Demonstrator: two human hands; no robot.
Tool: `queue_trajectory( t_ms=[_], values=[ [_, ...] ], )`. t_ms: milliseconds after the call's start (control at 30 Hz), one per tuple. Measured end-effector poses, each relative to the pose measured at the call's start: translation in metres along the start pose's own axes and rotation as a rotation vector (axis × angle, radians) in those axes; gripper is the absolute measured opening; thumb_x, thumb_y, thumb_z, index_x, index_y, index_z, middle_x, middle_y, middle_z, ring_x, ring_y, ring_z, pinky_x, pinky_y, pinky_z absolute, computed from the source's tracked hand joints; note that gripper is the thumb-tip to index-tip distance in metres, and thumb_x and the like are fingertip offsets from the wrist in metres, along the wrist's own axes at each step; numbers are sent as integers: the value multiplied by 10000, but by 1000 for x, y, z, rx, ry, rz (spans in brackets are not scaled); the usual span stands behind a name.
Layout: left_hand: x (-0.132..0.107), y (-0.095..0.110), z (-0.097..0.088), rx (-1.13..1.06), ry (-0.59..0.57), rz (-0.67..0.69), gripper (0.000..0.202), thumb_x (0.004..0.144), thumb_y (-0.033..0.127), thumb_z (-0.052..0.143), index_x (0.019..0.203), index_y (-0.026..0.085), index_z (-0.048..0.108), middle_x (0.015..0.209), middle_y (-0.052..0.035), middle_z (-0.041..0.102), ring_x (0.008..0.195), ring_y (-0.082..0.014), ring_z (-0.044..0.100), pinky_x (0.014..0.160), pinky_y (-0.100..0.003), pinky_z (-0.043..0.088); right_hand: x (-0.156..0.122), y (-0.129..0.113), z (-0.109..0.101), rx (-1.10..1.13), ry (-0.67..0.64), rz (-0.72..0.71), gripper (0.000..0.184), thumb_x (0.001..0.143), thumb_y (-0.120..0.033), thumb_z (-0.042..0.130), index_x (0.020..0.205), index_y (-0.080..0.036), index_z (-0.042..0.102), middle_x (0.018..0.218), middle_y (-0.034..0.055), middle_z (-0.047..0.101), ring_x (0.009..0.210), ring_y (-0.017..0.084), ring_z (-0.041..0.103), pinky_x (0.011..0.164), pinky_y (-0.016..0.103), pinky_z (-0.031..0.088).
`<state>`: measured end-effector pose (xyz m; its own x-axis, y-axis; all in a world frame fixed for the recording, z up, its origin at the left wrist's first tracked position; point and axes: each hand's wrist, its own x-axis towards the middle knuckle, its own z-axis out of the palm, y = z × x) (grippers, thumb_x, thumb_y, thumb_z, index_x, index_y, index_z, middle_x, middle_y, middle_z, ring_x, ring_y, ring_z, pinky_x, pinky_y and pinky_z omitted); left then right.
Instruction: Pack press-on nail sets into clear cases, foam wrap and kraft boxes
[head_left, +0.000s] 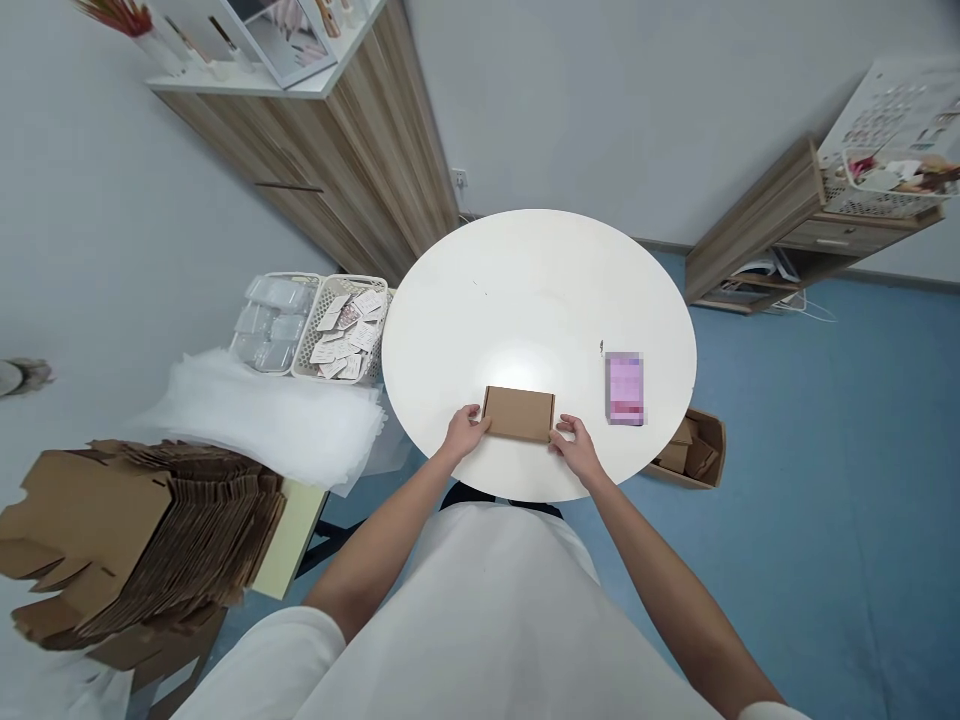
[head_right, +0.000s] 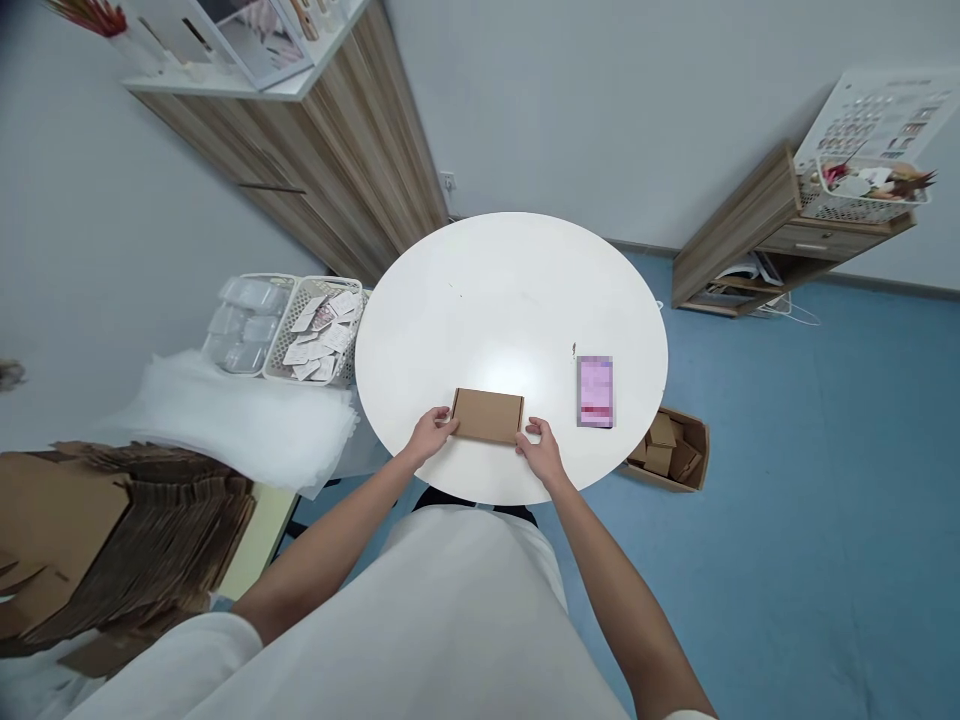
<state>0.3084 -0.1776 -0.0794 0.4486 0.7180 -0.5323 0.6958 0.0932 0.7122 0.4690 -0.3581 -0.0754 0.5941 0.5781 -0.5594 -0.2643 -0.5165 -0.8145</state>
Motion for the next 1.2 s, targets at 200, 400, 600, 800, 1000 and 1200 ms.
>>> queue_trajectory(
  t_ms=[200, 400, 600, 800, 1000, 1200],
  values=[
    [5, 9, -12, 33, -73, 22, 425, 763, 438, 475, 1109, 194, 501, 1090, -89, 549, 891, -174, 555, 705, -255, 423, 0, -20, 2, 158, -89, 127, 557, 695, -482, 526, 1200, -293, 383, 1213, 74, 443, 639, 141, 629, 629, 308, 502],
    [6, 14, -11, 49, -149, 100, 402, 782, 389, 446, 1138, 207, 491, 960, -64, 595, 784, -160, 568, 681, -263, 428, 0, -30, 13, 182, -80, 157, 519, 700, -512, 510, 1168, -300, 436, 1212, 60, 468, 638, 136, 627, 595, 305, 510],
    [3, 8, -6, 119, -112, 243, 509, 687, 267, 563, 1181, 211, 455, 955, -48, 567, 665, -128, 520, 685, -272, 422, -14, -30, 22, 202, -3, 147, 538, 670, -484, 556, 1160, -288, 450, 1191, 67, 478, 638, 132, 611, 599, 301, 493],
    [-5, 21, 5, 140, -126, 346, 527, 698, 231, 533, 1212, 242, 415, 937, -31, 525, 632, -106, 477, 653, -259, 426, -45, -25, 9, 138, 102, -11, 567, 672, -437, 556, 1205, -305, 416, 1218, 49, 457, 618, 87, 540, 602, 273, 456],
    [-26, 70, 47, 80, -251, 464, 526, 728, 320, 529, 1233, 269, 390, 990, -49, 449, 699, -113, 468, 652, -255, 449, -68, -5, -46, 144, 327, -149, 552, 671, -429, 555, 1181, -246, 446, 1154, 67, 496, 734, 127, 516, 685, 294, 451],
    [-56, 131, 142, 122, -450, 523, 635, 732, 385, 534, 1301, 264, 278, 1024, -69, 390, 802, -140, 473, 669, -260, 465, -75, 31, -131, 227, 643, -194, 540, 700, -447, 511, 1179, -210, 429, 1166, 95, 472, 922, 177, 503, 756, 305, 452]
  ],
)
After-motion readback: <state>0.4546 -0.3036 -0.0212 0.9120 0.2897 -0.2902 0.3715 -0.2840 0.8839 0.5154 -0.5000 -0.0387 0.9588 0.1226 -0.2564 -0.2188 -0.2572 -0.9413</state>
